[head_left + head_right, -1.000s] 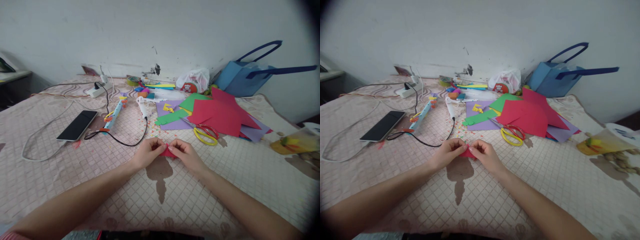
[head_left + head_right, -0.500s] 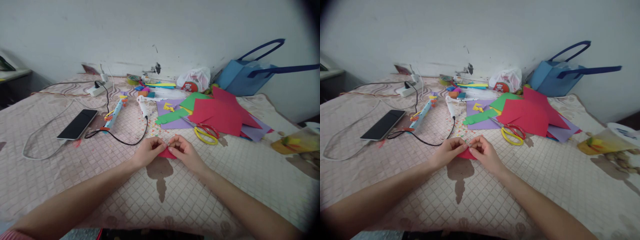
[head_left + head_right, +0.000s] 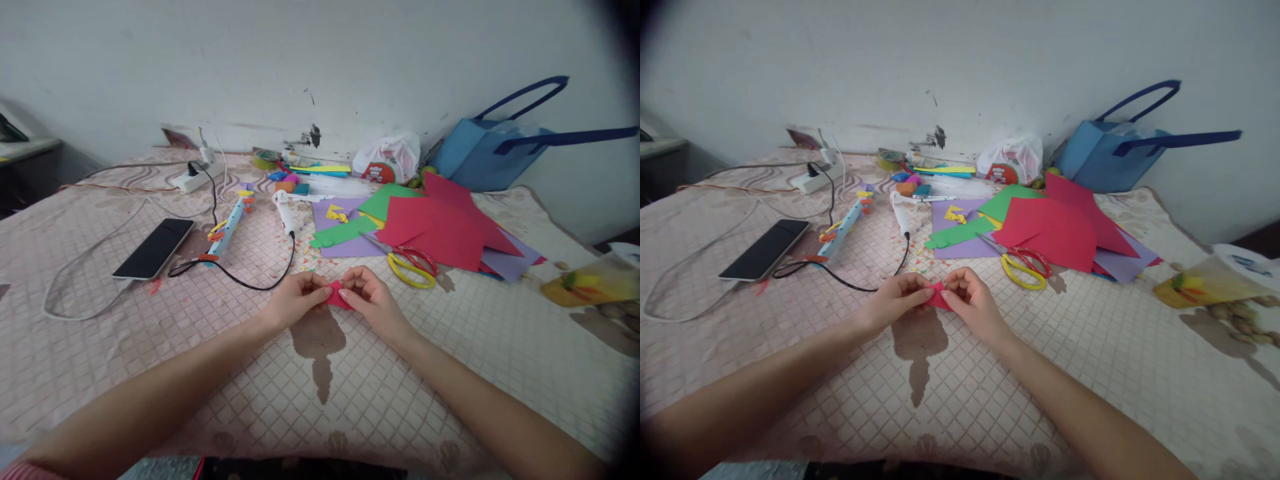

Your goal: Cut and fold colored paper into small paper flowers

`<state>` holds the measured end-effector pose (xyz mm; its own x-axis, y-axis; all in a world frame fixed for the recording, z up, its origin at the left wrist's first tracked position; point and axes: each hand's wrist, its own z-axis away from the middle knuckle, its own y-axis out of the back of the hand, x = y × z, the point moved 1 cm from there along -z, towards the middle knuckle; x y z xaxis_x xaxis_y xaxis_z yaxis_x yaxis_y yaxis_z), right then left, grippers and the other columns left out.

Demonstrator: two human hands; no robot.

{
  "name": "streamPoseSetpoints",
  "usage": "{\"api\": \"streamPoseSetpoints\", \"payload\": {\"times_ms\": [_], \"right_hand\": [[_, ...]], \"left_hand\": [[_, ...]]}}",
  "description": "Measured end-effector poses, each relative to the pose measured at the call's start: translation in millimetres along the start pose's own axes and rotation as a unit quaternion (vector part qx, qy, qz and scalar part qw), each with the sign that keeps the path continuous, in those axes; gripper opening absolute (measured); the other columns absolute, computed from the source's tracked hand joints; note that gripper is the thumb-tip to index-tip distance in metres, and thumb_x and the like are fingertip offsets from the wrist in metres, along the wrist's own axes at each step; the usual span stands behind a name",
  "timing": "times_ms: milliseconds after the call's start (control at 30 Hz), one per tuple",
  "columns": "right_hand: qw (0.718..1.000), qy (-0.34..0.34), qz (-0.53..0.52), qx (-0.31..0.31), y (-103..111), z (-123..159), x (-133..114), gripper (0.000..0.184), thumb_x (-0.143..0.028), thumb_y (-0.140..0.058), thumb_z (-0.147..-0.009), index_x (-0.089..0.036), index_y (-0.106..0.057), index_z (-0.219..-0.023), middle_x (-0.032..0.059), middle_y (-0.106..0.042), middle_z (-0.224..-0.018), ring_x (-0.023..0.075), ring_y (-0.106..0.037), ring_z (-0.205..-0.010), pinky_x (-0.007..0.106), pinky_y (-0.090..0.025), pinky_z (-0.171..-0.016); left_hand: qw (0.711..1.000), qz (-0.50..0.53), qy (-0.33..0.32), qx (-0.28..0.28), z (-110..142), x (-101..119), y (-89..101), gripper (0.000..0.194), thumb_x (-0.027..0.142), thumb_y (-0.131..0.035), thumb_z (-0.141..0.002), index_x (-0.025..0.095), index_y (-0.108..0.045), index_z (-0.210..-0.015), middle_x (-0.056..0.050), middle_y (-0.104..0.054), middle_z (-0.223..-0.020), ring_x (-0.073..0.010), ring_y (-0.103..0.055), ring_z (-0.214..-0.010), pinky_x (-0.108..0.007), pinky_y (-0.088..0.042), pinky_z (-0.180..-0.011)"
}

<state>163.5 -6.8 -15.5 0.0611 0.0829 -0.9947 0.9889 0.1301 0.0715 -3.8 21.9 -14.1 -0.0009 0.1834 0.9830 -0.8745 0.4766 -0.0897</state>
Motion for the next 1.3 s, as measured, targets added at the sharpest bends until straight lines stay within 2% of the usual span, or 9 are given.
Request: {"api": "streamPoseSetpoints", "payload": {"times_ms": [167, 333, 533, 667, 800, 1000, 1133, 1300], "right_hand": [[1.0, 0.019, -0.017, 0.005, 0.9, -1.2, 1.7, 0.016, -0.023, -0.059, -0.08, -0.024, -0.047, -0.09, -0.004, -0.05, -0.073, 0.0116, -0.048, -0.067, 0.025, -0.038, -0.064], [1.0, 0.005, -0.029, 0.004, 0.4, -0.6, -0.5, 0.018, -0.024, -0.059, -0.079, -0.024, -0.046, -0.091, -0.0052, -0.049, -0.07, 0.011, -0.047, -0.063, 0.025, -0.037, -0.062], [1.0, 0.003, -0.018, 0.011, -0.3, -0.2, -1.4, 0.02, -0.027, -0.059, -0.08, -0.024, -0.044, -0.093, -0.0046, -0.049, -0.07, 0.0122, -0.048, -0.064, 0.026, -0.038, -0.062], [1.0, 0.003, -0.015, -0.002, 0.0, -0.1, 0.8, 0.02, -0.026, -0.059, -0.08, -0.024, -0.045, -0.093, -0.0036, -0.05, -0.072, 0.0122, -0.049, -0.066, 0.027, -0.039, -0.064], [1.0, -0.002, -0.016, 0.001, -0.2, -0.3, 2.1, 0.02, -0.027, -0.059, -0.079, -0.024, -0.045, -0.094, -0.0041, -0.05, -0.071, 0.0121, -0.049, -0.065, 0.027, -0.04, -0.064], [1.0, 0.005, -0.017, 0.006, 0.2, 0.5, 0.3, 0.021, -0.026, -0.058, -0.081, -0.024, -0.044, -0.097, -0.0042, -0.053, -0.073, 0.0119, -0.051, -0.065, 0.027, -0.04, -0.065], [0.998, 0.056, 0.017, 0.003, 2.4, 1.1, -0.9, 0.017, -0.021, -0.05, -0.085, -0.025, -0.045, -0.1, 0.0007, -0.057, -0.088, 0.0141, -0.055, -0.077, 0.029, -0.044, -0.07], [0.976, 0.165, 0.142, -0.017, 4.6, 0.9, -1.7, 0.027, -0.009, -0.048, -0.079, -0.027, -0.054, -0.098, 0.0061, -0.047, -0.113, 0.0196, -0.051, -0.102, 0.034, -0.047, -0.079]], "left_hand": [[1.0, 0.017, 0.025, -0.007, -0.3, -0.5, 0.3, 0.024, 0.03, -0.071, -0.069, 0.013, -0.057, -0.077, 0.0, -0.061, -0.062, -0.0084, -0.055, -0.054, -0.021, -0.042, -0.055], [0.999, 0.038, 0.025, 0.018, 1.2, 2.5, -0.7, 0.024, 0.028, -0.071, -0.07, 0.011, -0.058, -0.08, 0.001, -0.061, -0.063, -0.0079, -0.056, -0.055, -0.021, -0.043, -0.057], [0.995, 0.082, 0.055, 0.01, 2.3, 1.2, -2.7, 0.028, 0.025, -0.074, -0.067, 0.013, -0.056, -0.084, 0.0, -0.065, -0.066, -0.0084, -0.059, -0.057, -0.021, -0.045, -0.059], [0.996, 0.072, 0.041, 0.019, 1.3, 0.0, -1.7, 0.023, 0.023, -0.073, -0.068, 0.013, -0.056, -0.08, 0.0, -0.064, -0.063, -0.0079, -0.058, -0.056, -0.02, -0.045, -0.058], [0.997, 0.071, 0.016, 0.029, 1.4, -0.1, -1.2, 0.026, 0.026, -0.073, -0.068, 0.012, -0.057, -0.083, 0.0, -0.064, -0.065, -0.0089, -0.059, -0.057, -0.021, -0.046, -0.059], [0.996, 0.081, 0.032, 0.027, 2.1, 0.4, -2.0, 0.025, 0.025, -0.073, -0.068, 0.012, -0.057, -0.083, -0.001, -0.065, -0.064, -0.0086, -0.059, -0.057, -0.02, -0.045, -0.057], [0.993, 0.107, 0.044, 0.026, -0.3, -0.7, -0.1, 0.025, 0.023, -0.074, -0.067, 0.012, -0.056, -0.081, -0.001, -0.064, -0.065, -0.0079, -0.059, -0.057, -0.02, -0.046, -0.059], [0.988, 0.139, 0.06, 0.025, -1.0, -1.0, 1.1, 0.028, 0.022, -0.076, -0.064, 0.012, -0.055, -0.08, -0.001, -0.063, -0.066, -0.0079, -0.059, -0.057, -0.021, -0.046, -0.06]]}}
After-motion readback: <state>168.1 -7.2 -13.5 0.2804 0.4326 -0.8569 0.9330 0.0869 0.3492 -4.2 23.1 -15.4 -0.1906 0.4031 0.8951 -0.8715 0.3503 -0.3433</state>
